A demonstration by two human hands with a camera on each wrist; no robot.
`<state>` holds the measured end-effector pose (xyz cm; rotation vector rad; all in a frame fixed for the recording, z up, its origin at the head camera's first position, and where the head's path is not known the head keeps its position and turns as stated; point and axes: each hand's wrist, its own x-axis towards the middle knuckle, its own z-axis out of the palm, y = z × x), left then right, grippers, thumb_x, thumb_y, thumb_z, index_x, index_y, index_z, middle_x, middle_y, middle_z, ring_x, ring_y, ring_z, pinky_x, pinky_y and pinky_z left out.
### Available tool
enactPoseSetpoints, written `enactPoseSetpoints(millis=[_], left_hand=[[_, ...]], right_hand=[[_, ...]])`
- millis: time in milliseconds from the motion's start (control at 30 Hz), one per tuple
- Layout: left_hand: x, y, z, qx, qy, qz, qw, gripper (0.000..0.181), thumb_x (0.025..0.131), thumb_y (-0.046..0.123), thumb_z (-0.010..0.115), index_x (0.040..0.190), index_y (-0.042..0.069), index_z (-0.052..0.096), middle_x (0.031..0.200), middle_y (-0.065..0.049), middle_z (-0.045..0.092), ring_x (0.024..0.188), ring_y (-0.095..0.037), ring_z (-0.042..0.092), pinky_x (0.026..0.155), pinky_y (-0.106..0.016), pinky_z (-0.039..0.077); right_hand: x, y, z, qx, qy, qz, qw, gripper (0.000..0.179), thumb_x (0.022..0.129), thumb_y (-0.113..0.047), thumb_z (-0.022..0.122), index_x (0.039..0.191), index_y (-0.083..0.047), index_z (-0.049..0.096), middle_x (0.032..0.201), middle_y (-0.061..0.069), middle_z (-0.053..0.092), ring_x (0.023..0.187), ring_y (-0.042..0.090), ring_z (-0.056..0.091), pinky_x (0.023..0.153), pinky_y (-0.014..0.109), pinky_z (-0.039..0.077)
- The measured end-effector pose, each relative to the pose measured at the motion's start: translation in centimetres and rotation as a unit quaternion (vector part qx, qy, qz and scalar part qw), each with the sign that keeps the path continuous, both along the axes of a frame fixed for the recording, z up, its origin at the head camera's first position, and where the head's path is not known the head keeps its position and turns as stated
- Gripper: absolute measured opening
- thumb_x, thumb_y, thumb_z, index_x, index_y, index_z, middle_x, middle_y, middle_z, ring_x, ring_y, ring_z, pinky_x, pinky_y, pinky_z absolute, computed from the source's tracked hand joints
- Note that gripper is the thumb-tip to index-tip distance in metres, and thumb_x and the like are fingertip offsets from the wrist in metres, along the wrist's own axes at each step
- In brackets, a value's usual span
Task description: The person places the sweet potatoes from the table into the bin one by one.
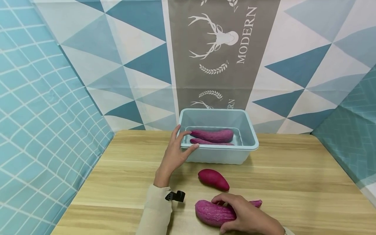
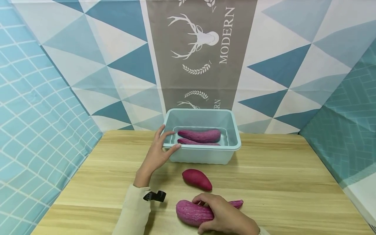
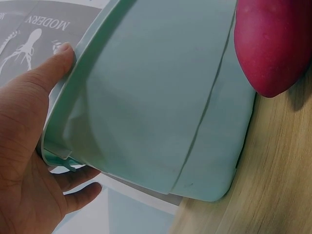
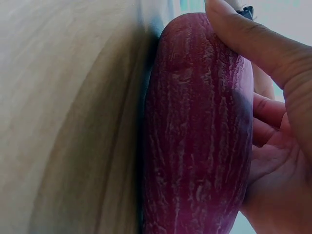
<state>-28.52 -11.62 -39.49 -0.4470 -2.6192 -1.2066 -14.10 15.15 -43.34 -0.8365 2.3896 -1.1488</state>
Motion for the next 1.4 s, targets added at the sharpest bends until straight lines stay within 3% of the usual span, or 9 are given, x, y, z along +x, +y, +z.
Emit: enactPoseSetpoints(millis=[267,567,967,1233,1400], left_hand=[[0.0,0.1,0.0,0.003,-0.002,-0.001,1.0,0.062,0.09,0.056,0.069,0.142,0.027,0.053,0.17,-0.001,0.014,0.148,-0.037,0.039,0.111,-0.062,0.042],[-0.1,0.2,0.5,0.004,0.008,-0.011,0.9999,0.062,0.09,0.055,0.07,0.142,0.026,0.053,0.17,-0.004,0.014,0.148,-0.038,0.039,0.112,-0.061,0.041],[0.3,0.0,0.0,0.011,0.0,0.0,0.9999,0.062,0.09,0.056,0.069,0.141,0.025,0.054,0.17,-0.002,0.014,0.147,-0.038,0.04,0.111,-0.063,0.042],[0.3,0.0,0.0,0.008,-0.005,0.003,1.0,0.063,0.09,0.057,0.069,0.142,0.025,0.053,0.17,-0.002,0.014,0.147,-0.039,0.04,0.111,-0.064,0.041],[0.2,0.1,0.0,0.007,-0.001,0.003,1.0,0.062,0.09,0.057,0.069,0.142,0.026,0.053,0.17,-0.002,0.015,0.147,-0.039,0.04,0.111,-0.065,0.041]], right_hand=[[0.1,0.0,0.1,0.014,-0.017,-0.01,0.9997,0.06,0.081,-0.047,0.082,0.133,-0.035,0.055,0.128,-0.013,0.063,0.11,0.0,0.056,0.09,0.017,0.052],[0.2,-0.3,0.4,0.025,0.003,-0.016,0.9995,0.06,0.082,-0.05,0.08,0.135,-0.034,0.055,0.13,-0.013,0.063,0.111,0.0,0.057,0.09,0.018,0.052],[0.3,-0.7,1.0,0.029,-0.006,-0.017,0.9994,0.059,0.084,-0.05,0.079,0.136,-0.035,0.056,0.131,-0.011,0.063,0.113,0.001,0.057,0.088,0.018,0.054],[0.2,-0.4,1.6,0.037,0.105,-0.013,0.9937,0.057,0.086,-0.046,0.078,0.137,-0.033,0.056,0.132,-0.012,0.064,0.115,0.003,0.06,0.094,0.025,0.055],[-0.1,-0.3,2.0,0.038,0.134,-0.019,0.9901,0.058,0.085,-0.042,0.08,0.137,-0.032,0.056,0.133,-0.013,0.063,0.118,0.006,0.061,0.098,0.029,0.055]])
